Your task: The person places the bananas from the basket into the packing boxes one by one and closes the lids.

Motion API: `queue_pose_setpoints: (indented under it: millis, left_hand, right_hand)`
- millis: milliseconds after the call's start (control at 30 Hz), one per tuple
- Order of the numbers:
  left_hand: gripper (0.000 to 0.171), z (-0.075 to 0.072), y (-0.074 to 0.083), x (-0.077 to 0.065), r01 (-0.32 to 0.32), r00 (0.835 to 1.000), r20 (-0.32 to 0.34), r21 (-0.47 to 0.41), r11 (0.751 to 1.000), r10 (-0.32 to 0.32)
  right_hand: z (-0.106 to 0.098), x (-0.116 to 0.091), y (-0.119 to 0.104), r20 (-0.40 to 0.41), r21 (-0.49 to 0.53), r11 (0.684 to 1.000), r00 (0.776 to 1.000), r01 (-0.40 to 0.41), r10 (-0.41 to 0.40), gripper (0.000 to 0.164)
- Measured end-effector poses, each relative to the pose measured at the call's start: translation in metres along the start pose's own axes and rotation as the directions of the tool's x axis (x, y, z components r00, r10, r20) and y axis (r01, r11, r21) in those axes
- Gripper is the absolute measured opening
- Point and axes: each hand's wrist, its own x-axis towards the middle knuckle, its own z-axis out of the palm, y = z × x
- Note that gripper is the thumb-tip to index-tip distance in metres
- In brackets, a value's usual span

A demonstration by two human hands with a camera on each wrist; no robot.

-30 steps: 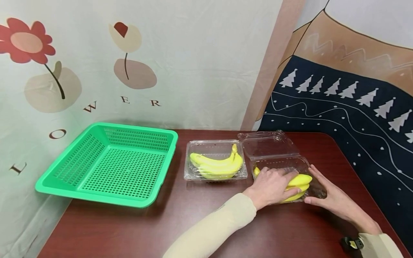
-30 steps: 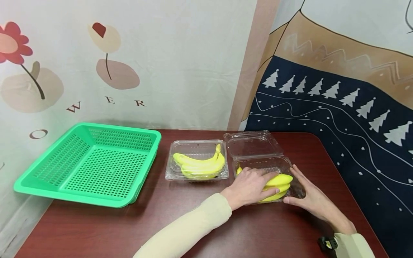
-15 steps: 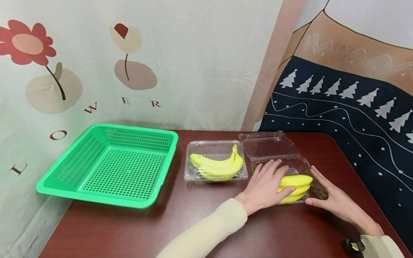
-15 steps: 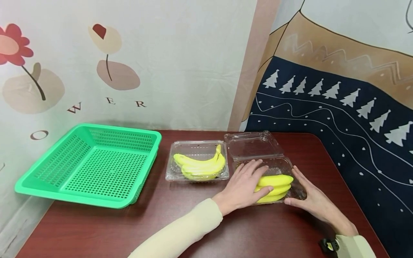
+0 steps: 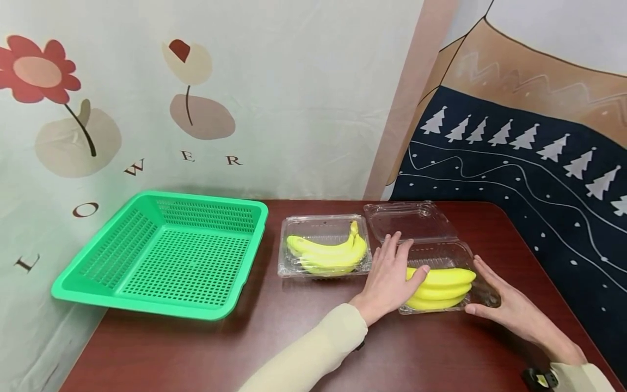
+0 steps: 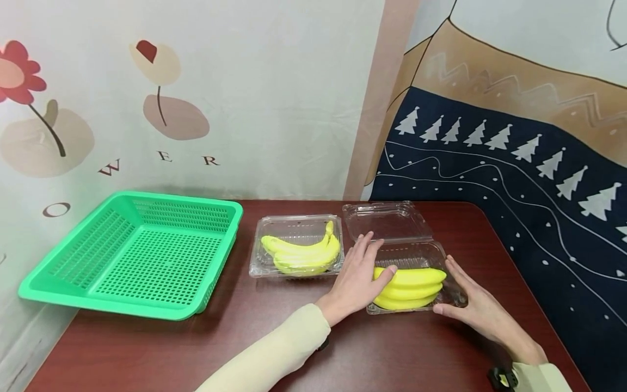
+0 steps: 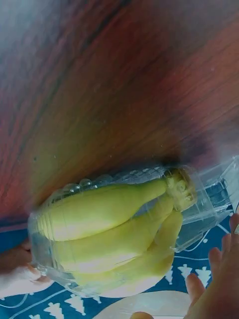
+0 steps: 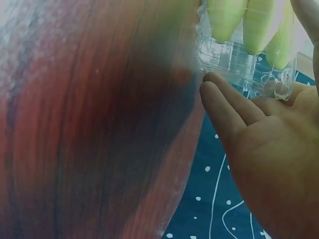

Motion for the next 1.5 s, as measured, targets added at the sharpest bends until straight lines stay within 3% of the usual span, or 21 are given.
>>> queue_pose_setpoints:
  millis: [133, 267, 500, 733, 1133, 1500]
  left_hand:
    - [0.064, -0.001, -0.001, 0.006, 0.058, 0.998, -0.007, -0.145, 0.988, -0.060]
    - [0.063, -0.003, -0.002, 0.012, 0.126, 0.991, -0.014, -0.285, 0.950, -0.136]
    - [0.061, -0.004, -0.001, 0.020, 0.206, 0.972, -0.019, -0.400, 0.893, -0.233]
    - [0.061, -0.006, 0.002, 0.028, 0.271, 0.950, -0.018, -0.445, 0.854, -0.312]
    - [0.063, -0.010, -0.001, 0.036, 0.348, 0.929, 0.037, -0.425, 0.836, -0.368]
    - [0.065, -0.013, -0.003, 0.042, 0.393, 0.913, 0.082, -0.443, 0.806, -0.399]
  right_hand:
    - [-0.001, 0.000, -0.001, 0.010, 0.011, 1.000, 1.000, -0.022, 0.022, 0.104]
    - [-0.005, 0.001, -0.003, 0.019, -0.013, 0.999, 0.999, -0.049, 0.049, 0.102]
    - [-0.017, 0.016, -0.004, 0.026, -0.033, 0.998, 0.998, -0.056, 0.057, 0.089]
    - [-0.026, 0.042, -0.008, 0.043, -0.045, 0.994, 0.994, -0.099, 0.101, 0.085]
    - [-0.027, 0.075, -0.008, 0.089, 0.005, 0.981, 0.977, -0.193, 0.192, 0.082]
    - [-0.026, 0.087, -0.002, 0.119, 0.100, 0.976, 0.976, -0.194, 0.181, 0.080]
